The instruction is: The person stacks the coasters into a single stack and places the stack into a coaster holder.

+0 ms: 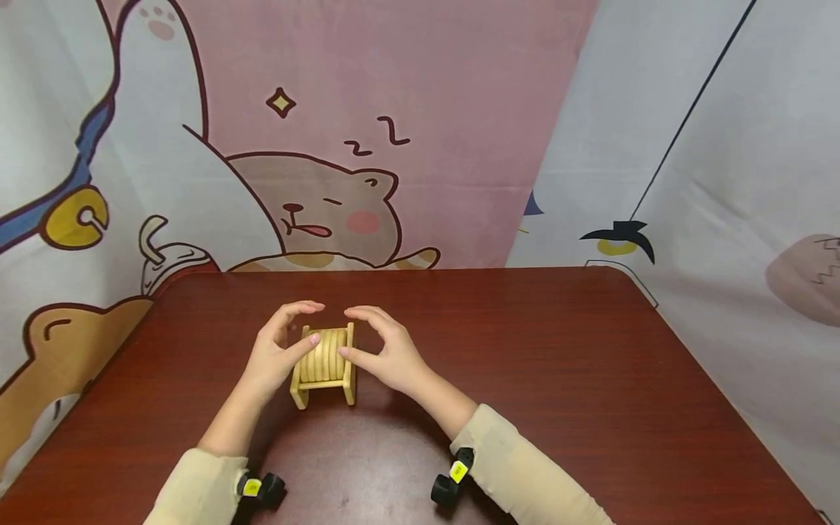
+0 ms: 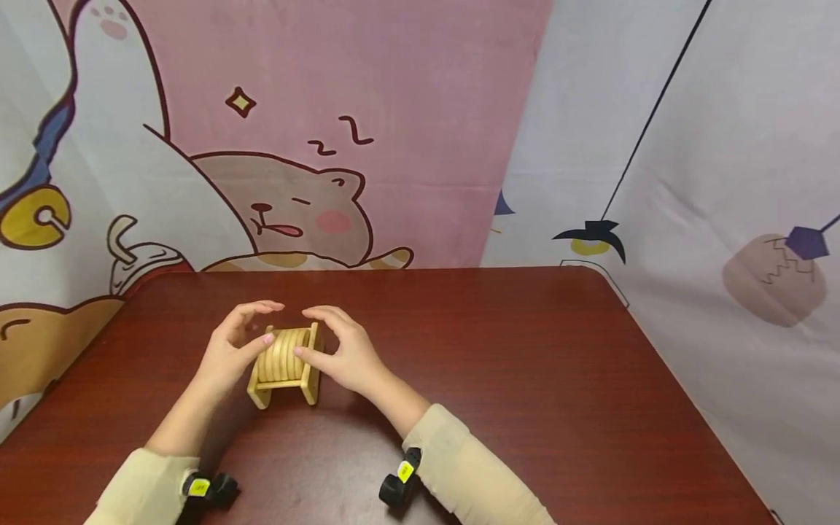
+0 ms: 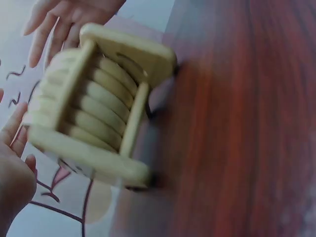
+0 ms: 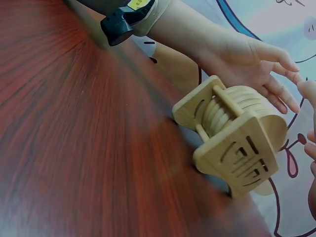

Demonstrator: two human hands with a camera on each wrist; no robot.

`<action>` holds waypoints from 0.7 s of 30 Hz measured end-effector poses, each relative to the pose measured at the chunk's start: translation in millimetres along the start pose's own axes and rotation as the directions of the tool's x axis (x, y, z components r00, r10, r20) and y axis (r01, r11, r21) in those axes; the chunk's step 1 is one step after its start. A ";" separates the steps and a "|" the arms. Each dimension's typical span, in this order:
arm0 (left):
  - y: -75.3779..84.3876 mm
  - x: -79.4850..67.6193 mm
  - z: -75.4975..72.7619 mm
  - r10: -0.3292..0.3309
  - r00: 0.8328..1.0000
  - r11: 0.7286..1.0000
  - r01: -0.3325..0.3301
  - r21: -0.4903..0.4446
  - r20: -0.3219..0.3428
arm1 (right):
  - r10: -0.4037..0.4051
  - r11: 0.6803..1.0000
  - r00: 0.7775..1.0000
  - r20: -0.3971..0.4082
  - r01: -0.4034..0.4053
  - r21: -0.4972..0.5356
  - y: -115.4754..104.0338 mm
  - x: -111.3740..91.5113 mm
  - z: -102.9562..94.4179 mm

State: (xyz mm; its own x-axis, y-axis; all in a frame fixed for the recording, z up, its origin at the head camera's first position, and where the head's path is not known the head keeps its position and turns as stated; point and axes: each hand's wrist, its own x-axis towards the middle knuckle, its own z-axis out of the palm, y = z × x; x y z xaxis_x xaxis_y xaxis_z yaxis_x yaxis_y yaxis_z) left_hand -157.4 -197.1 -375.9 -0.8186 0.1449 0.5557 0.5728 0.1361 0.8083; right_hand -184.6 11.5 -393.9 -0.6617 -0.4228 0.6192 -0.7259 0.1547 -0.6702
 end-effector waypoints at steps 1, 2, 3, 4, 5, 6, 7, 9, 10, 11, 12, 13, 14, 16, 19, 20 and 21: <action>6.1 0.8 1.5 -0.005 1.000 1.000 0.005 0.008 -0.005 | 0.004 1.000 1.000 -0.002 -0.004 -0.001 -1.4 -0.4 -2.5; 11.8 1.3 3.3 -0.015 1.000 1.000 0.015 0.011 -0.014 | 0.009 1.000 1.000 -0.004 -0.009 -0.002 -2.5 -1.0 -5.0; 16.5 1.7 5.0 -0.021 1.000 1.000 0.022 0.013 -0.022 | 0.012 1.000 1.000 -0.004 -0.012 -0.003 -3.4 -1.8 -7.6; 19.3 1.7 6.3 -0.027 0.999 0.999 0.027 0.016 -0.029 | 0.015 1.000 1.000 -0.006 -0.015 -0.003 -4.2 -2.9 -10.3; 20.7 1.5 7.2 -0.032 0.999 0.999 0.033 0.015 -0.034 | 0.017 1.000 1.000 -0.009 -0.017 -0.003 -4.8 -4.1 -13.2; 20.8 1.2 7.8 -0.039 0.998 0.999 0.040 0.017 -0.038 | 0.016 1.000 1.000 -0.012 -0.017 -0.006 -5.0 -5.5 -16.1; 20.3 0.5 8.3 -0.044 0.998 0.999 0.045 0.019 -0.040 | 0.017 1.000 1.000 -0.016 -0.017 -0.009 -5.2 -7.2 -19.2; 17.9 -1.1 8.1 -0.042 0.999 0.998 0.043 0.035 -0.027 | 0.012 1.000 1.000 -0.023 -0.013 -0.016 -5.0 -11.0 -25.8; 16.6 -2.1 7.5 -0.041 0.999 0.998 0.041 0.042 -0.016 | 0.010 1.000 1.000 -0.027 -0.011 -0.021 -4.7 -13.2 -29.3; 15.7 -2.9 6.7 -0.038 0.999 0.998 0.038 0.056 -0.004 | 0.008 1.000 0.999 -0.031 -0.009 -0.026 -4.4 -15.4 -33.1; 15.4 -4.0 5.7 -0.040 0.999 0.997 0.039 0.073 0.010 | 0.005 0.999 0.999 -0.034 -0.007 -0.035 -4.0 -17.6 -37.1; 15.8 -5.0 4.5 -0.040 0.999 0.995 0.037 0.095 0.026 | 0.003 0.999 0.999 -0.036 -0.005 -0.044 -3.8 -19.8 -41.1; 16.6 -6.0 2.9 -0.045 0.998 0.992 0.040 0.119 0.040 | 0.002 0.999 0.999 -0.037 -0.004 -0.054 -3.3 -21.9 -45.3; 19.4 -7.9 -0.4 -0.063 0.996 0.984 0.051 0.172 0.068 | 0.006 0.997 0.999 -0.033 -0.008 -0.075 -3.0 -26.3 -54.0; 22.5 -10.0 -5.8 -0.077 0.992 0.962 0.048 0.268 0.099 | 0.017 0.993 1.000 -0.025 -0.020 -0.115 -2.9 -33.1 -67.4; 23.4 -10.5 -7.5 -0.080 0.991 0.954 0.045 0.296 0.107 | 0.024 0.991 1.000 -0.019 -0.026 -0.128 -2.9 -35.7 -72.1; 23.7 -10.8 -9.3 -0.075 0.991 0.947 0.035 0.319 0.115 | 0.030 0.989 0.999 -0.015 -0.031 -0.142 -2.6 -38.3 -76.6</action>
State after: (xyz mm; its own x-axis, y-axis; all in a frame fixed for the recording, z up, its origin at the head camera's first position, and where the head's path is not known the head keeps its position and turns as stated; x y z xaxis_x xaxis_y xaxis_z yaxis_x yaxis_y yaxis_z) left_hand -135.4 -204.6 -360.9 -0.8492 0.2460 0.4673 0.5272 0.4462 0.7231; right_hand -171.8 95.7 -384.6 -0.6856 -0.4050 0.6049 -0.7240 0.2932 -0.6243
